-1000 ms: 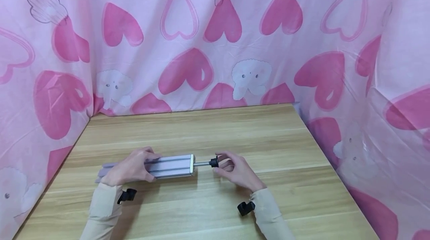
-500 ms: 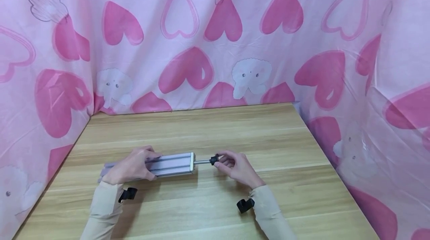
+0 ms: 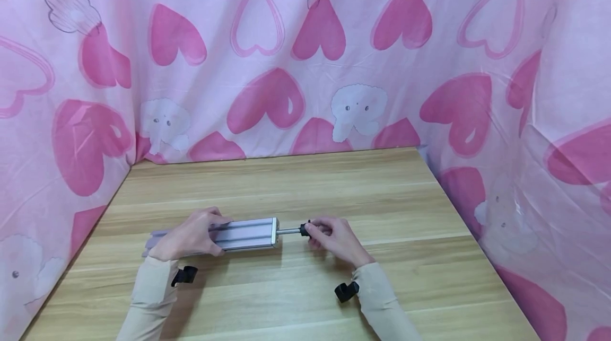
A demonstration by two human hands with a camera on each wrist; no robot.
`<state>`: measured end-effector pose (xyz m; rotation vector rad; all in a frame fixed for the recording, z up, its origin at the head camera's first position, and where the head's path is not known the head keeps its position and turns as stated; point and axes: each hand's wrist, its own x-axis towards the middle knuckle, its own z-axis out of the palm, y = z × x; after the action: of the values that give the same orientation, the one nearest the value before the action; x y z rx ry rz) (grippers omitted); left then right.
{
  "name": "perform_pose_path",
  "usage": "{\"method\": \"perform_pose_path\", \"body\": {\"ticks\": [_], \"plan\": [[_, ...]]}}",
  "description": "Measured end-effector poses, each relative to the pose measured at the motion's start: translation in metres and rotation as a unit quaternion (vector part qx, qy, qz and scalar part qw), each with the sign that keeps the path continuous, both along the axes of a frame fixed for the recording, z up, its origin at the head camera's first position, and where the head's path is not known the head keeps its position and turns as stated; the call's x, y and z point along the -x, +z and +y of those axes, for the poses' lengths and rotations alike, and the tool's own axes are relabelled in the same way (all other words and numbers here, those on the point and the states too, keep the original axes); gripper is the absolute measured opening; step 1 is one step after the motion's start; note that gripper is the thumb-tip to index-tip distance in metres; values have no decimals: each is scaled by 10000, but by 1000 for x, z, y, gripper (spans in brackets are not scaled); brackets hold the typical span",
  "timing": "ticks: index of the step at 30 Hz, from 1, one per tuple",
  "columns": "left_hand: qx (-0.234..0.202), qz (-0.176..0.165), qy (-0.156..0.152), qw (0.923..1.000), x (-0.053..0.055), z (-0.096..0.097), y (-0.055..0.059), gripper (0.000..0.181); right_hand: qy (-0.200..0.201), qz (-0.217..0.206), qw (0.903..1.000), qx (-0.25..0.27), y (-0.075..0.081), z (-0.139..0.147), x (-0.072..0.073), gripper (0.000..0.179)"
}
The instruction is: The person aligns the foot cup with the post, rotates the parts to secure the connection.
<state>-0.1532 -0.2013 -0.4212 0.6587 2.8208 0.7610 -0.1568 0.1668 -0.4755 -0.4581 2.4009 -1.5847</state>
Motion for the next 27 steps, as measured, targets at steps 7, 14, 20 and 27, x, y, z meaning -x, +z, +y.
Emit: {"method": "perform_pose_path", "body": {"ticks": [7, 14, 20, 27], "plan": [[64, 37, 5, 10000, 0, -3, 3, 68, 58, 267, 9996, 0, 3, 1, -4, 48], [117, -2, 121, 9999, -2, -3, 3, 69, 573, 287, 9936, 934, 4, 2, -5, 58], [65, -54, 152, 9998, -4, 1, 1, 70, 553, 566, 9919, 997, -1, 3, -4, 50], [63, -164, 153, 9997, -4, 2, 0, 70, 213, 660, 9966, 436, -1, 6, -2, 47]]}}
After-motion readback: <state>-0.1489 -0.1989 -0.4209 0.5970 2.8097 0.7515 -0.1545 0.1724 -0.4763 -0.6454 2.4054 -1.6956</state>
